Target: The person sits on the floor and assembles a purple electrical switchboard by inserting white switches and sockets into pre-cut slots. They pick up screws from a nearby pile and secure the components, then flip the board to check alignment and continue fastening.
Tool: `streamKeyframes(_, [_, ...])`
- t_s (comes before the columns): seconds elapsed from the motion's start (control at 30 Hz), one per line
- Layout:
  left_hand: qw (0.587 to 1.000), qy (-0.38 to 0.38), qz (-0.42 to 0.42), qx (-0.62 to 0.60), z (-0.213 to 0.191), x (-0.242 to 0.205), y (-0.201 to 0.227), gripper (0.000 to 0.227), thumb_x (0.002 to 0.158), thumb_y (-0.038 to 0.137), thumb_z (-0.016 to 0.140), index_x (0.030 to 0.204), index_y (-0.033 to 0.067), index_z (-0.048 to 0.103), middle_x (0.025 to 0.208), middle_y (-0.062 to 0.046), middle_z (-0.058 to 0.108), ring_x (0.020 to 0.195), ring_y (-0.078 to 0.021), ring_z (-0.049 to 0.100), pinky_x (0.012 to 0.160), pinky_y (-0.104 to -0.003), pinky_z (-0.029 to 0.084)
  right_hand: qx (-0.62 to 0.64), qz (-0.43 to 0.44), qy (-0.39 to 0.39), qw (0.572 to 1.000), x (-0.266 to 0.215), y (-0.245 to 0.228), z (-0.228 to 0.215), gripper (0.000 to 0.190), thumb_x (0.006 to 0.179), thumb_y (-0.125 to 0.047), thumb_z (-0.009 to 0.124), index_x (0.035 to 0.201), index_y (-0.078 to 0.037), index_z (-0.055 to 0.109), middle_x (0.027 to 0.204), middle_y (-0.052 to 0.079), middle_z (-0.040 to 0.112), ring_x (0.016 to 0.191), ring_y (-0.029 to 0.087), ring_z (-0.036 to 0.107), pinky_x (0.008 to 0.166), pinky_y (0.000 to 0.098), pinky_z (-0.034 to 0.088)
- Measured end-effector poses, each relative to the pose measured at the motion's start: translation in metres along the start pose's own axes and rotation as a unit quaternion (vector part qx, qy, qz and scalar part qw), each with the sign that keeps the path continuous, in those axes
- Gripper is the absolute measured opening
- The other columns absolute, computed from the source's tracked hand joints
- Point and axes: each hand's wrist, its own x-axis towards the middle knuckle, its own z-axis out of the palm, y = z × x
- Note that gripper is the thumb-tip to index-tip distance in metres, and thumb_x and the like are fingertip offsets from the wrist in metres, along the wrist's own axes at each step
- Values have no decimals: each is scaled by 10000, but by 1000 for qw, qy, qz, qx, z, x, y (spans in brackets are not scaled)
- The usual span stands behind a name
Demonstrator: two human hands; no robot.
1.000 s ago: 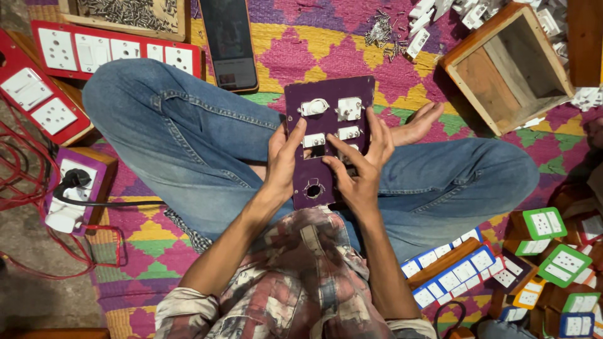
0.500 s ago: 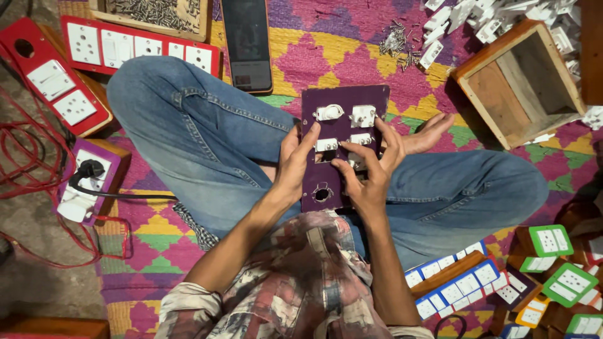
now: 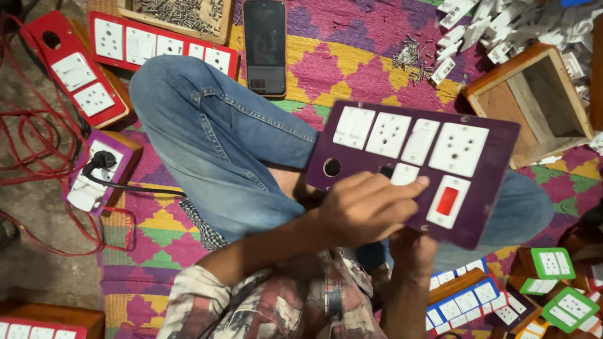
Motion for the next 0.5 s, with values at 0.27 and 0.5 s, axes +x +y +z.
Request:
streamKeyframes(0.27, [996,-71,-49,-26,-25,11,-23,593,934,320,874,1326,-3,567,1361,-147,565,1232,-315,610,1103,-447,476,455,157,87,872,31,6,4,535,1123,-455,487,1488,-65,526,1296,77,682,1140,225,657,1025,388,513])
streamKeyframes(0.5, [778,114,-432,-442,-46,-14,-81,682,922,113,789,1483,3,418,1396,-138,555,1300,-227,568,1136,-367,474,610,226,22,759,59,7,37,583,1123,-505,495,1512,-70,519,1321,116,679,1145,288,656,1057,469,505])
